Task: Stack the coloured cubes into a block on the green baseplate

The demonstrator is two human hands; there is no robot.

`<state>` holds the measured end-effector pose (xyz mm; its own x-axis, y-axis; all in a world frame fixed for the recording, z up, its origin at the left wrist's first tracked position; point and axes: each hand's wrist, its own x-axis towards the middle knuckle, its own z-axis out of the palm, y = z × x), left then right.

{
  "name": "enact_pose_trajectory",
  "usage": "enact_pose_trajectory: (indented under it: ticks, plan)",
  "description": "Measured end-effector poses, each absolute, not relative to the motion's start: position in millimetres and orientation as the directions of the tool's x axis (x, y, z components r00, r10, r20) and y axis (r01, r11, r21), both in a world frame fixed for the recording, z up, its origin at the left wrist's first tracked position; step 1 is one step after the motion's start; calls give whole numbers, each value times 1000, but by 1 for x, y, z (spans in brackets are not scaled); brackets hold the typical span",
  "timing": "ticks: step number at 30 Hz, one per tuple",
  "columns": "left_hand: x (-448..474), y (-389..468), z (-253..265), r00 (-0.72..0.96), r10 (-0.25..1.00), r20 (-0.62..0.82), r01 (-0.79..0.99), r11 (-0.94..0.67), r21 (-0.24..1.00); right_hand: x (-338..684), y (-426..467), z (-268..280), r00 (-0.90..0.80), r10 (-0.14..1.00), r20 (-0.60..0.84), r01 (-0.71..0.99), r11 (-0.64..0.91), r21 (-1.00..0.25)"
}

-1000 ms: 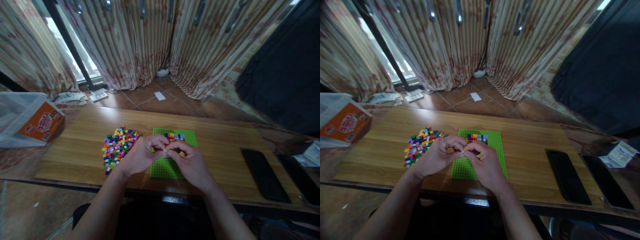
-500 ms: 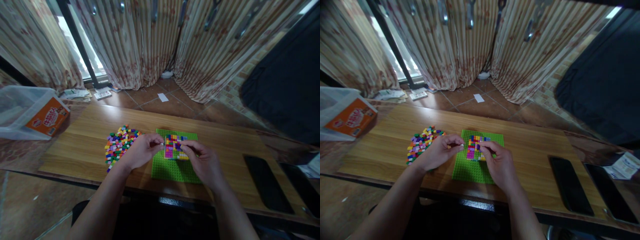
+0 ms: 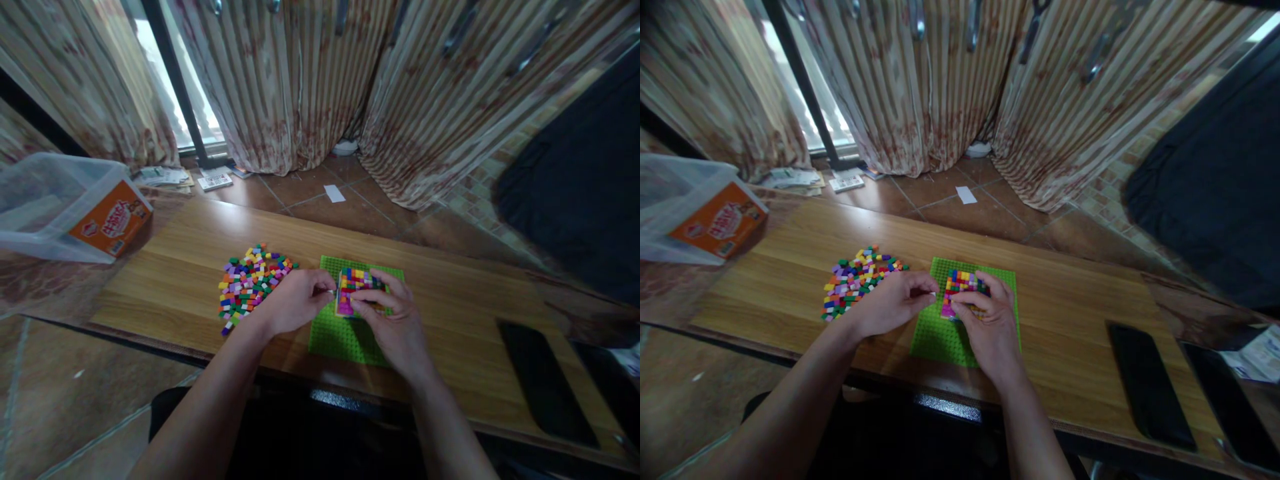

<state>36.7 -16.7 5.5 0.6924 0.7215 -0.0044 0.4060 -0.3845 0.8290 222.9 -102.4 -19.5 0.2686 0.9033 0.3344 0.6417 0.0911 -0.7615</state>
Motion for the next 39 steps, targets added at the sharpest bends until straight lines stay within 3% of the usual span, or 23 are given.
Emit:
enact_pose_trajectory:
  ticks: [28, 39]
  plan:
    - [47, -27, 0, 696, 718, 18, 442, -447, 778, 208, -100, -29, 427, 870, 245, 471, 17, -882]
    - [36, -19, 4, 707, 707, 35, 353, -395, 848, 211, -101, -26, 438, 854, 279, 486, 37, -873]
